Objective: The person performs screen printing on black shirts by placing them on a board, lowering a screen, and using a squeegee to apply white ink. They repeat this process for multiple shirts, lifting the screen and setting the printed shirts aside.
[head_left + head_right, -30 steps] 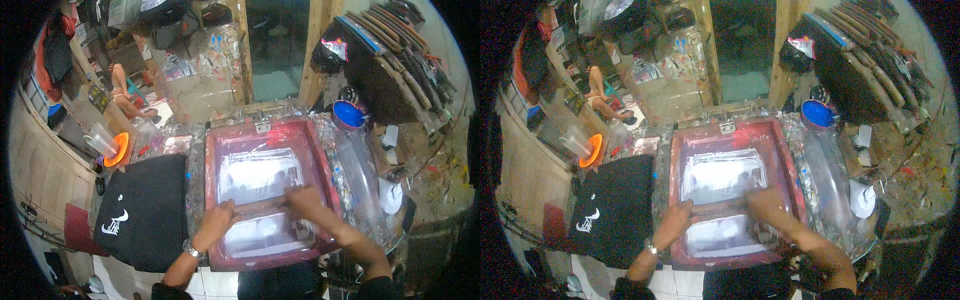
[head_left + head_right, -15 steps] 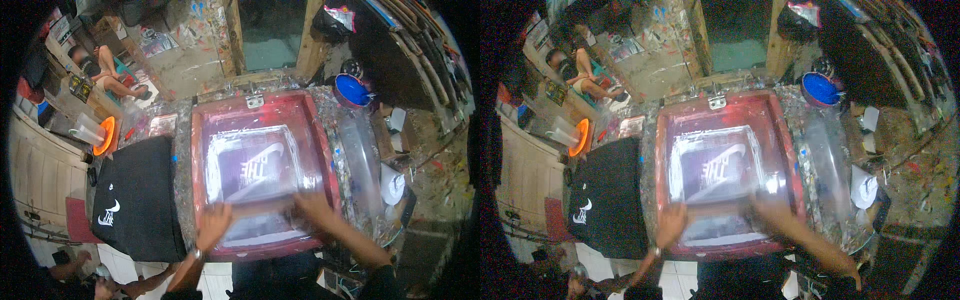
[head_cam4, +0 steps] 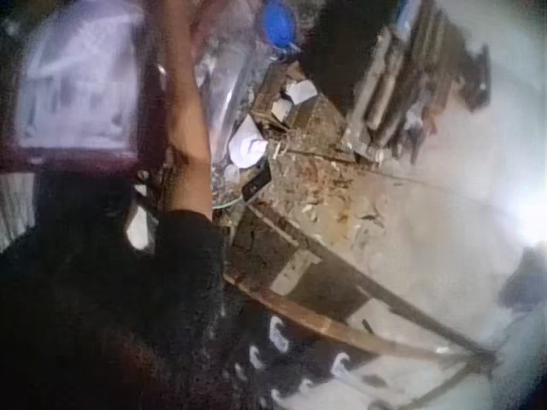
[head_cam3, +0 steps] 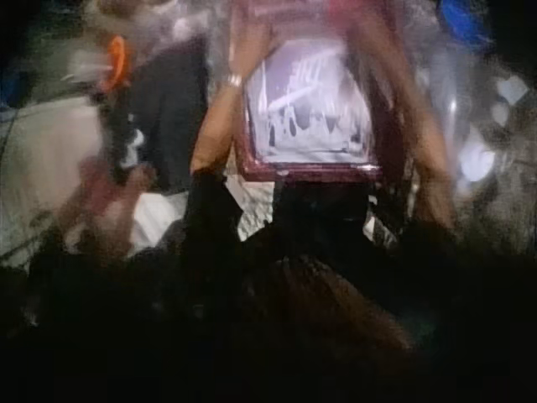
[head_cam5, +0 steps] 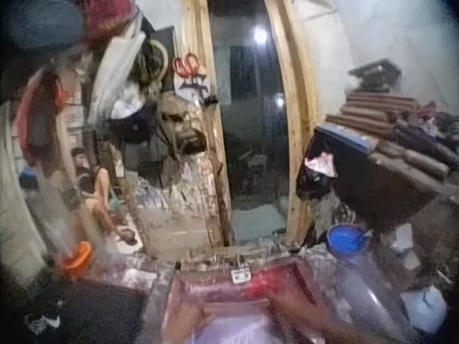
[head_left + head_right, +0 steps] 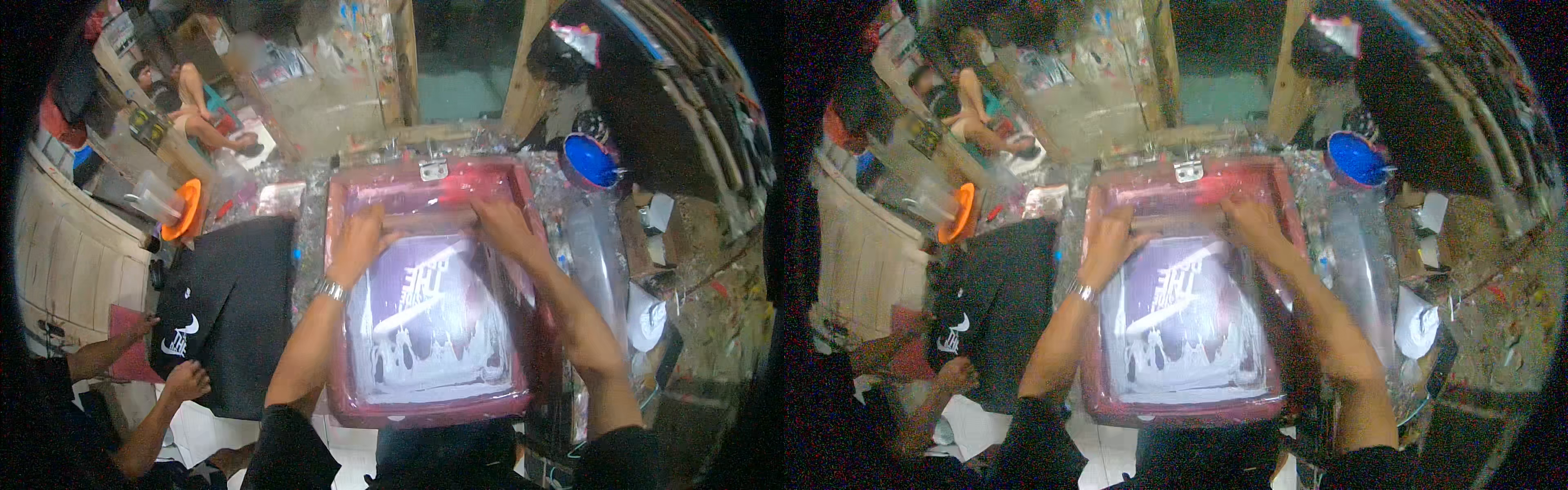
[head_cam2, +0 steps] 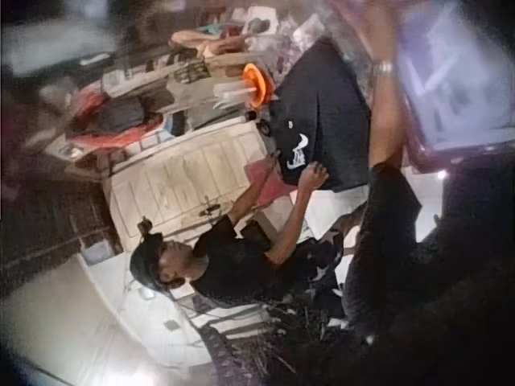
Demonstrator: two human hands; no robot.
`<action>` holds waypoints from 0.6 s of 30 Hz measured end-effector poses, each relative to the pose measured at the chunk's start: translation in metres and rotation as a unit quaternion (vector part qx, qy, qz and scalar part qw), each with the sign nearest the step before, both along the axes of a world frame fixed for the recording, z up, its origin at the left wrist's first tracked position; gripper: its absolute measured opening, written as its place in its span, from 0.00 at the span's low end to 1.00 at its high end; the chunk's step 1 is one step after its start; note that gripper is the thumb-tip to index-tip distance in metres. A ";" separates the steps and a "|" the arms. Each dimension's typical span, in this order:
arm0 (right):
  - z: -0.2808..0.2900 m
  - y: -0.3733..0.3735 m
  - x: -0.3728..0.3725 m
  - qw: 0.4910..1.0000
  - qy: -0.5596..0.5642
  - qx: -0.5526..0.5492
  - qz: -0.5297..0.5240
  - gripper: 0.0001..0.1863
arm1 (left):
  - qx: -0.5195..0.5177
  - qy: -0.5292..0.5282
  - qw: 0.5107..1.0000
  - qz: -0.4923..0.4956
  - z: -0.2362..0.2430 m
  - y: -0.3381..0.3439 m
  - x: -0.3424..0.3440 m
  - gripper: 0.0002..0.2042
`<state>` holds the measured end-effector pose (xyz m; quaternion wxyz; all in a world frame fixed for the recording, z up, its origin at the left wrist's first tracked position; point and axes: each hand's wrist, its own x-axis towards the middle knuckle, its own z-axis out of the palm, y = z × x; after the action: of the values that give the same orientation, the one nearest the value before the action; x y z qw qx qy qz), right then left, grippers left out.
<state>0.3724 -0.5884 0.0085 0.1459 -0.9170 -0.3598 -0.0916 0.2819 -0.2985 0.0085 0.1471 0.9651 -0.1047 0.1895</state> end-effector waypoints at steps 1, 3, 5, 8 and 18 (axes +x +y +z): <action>-0.005 -0.003 -0.015 1.000 0.021 -0.011 0.011 0.20 | -0.007 0.004 1.000 0.002 -0.017 0.002 -0.009 0.22; -0.013 -0.022 -0.052 0.996 0.073 -0.035 0.026 0.18 | -0.026 0.023 0.999 0.002 -0.029 -0.010 -0.051 0.24; -0.012 -0.035 -0.097 0.992 0.116 -0.018 0.047 0.18 | -0.033 0.094 0.995 0.017 -0.026 -0.020 -0.104 0.23; -0.001 -0.053 -0.168 0.988 0.146 -0.047 0.028 0.18 | -0.015 0.133 0.991 0.012 -0.022 -0.036 -0.173 0.24; -0.017 -0.095 -0.291 0.993 0.073 -0.093 -0.009 0.18 | -0.119 0.156 0.976 0.096 -0.008 -0.067 -0.311 0.45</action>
<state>0.0818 -0.6832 -0.0080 0.0854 -0.9340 -0.3469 0.0078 -0.0289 -0.3654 0.0004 0.2568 0.9638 0.0365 0.0611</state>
